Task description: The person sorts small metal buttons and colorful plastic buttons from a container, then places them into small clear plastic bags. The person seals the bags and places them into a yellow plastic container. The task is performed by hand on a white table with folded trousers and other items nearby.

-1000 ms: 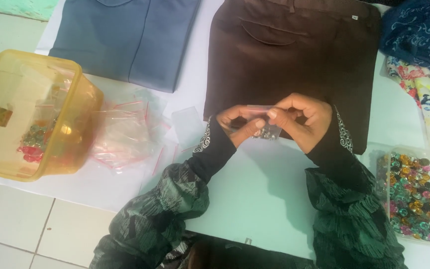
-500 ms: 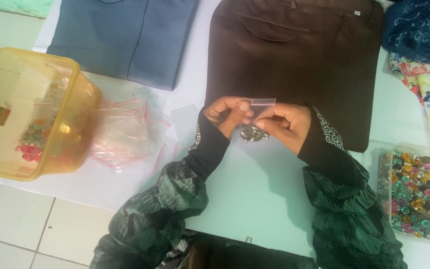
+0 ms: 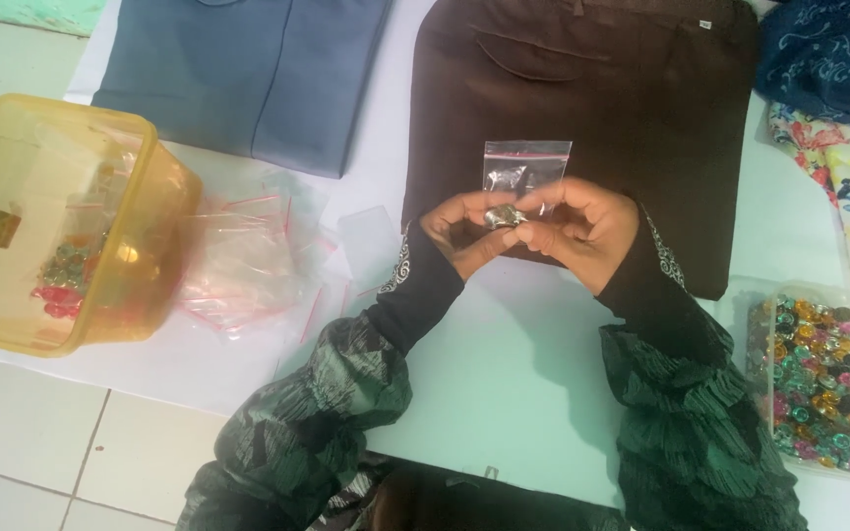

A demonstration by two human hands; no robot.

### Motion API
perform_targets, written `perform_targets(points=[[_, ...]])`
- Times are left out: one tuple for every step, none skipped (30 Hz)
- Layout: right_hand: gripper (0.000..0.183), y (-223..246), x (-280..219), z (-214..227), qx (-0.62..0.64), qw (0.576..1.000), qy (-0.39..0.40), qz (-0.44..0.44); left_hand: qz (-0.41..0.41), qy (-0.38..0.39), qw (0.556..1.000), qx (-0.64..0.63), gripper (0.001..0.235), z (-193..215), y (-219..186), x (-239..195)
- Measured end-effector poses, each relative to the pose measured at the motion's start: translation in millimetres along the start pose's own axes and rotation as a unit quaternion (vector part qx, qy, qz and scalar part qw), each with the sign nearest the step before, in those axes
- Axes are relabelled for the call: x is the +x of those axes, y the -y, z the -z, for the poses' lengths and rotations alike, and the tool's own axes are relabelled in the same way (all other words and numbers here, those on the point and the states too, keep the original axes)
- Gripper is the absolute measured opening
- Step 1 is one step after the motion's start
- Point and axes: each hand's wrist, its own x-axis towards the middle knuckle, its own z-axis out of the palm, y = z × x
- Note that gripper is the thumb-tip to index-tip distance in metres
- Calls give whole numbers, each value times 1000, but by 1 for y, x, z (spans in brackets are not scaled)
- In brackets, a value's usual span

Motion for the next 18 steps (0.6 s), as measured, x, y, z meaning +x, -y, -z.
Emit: perform_targets(points=[[27,2,0,-1,12,1000,-4,-5,16,19,1000,5,33,3,-2,3],[28,4,-1,-2,24,1000,-10,-12,33,39,999,9,34,6,-4,4],[28,3,-3,-3,25,1000,-11,-13,33,40,999,9,34,6,-4,4],[26,3,-3,-3,26,999,-21,7,27,36,999,10,33,5,-3,4],[25,3,-3,-4,26,999,-32,26,21,32,999,12,33,5,-3,4],[25,1,-2,-3,27,999,-32,26,21,33,999,12,33,4,-2,3],[25,-1,-1,-1,29,999,-26,21,12,28,999,15,32,4,-2,3],[25,-3,0,1,32,999,-19,15,3,23,1000,18,31,3,-1,3],[25,-1,2,1,31,999,-18,15,3,23,1000,18,31,3,-1,3],[24,0,3,1,24,999,-15,19,-6,18,1000,20,30,3,0,3],[24,1,4,0,17,1000,-12,23,-15,14,1000,23,30,2,0,2],[24,1,3,0,17,1000,-12,23,-15,13,1000,23,30,6,-7,4],[24,0,3,0,24,999,-18,20,20,46,998,45,30,9,-15,5],[24,1,3,0,31,999,-25,18,54,78,993,68,32,13,-23,7],[24,1,0,0,30,999,-25,19,52,78,993,67,32,11,-21,6],[24,3,2,0,10,999,-31,17,50,78,994,55,31,11,-21,6],[24,6,4,-3,-10,999,-38,14,48,79,995,42,30,13,-23,7],[24,2,1,-3,-10,999,-21,26,38,62,996,46,30,11,-29,6]])
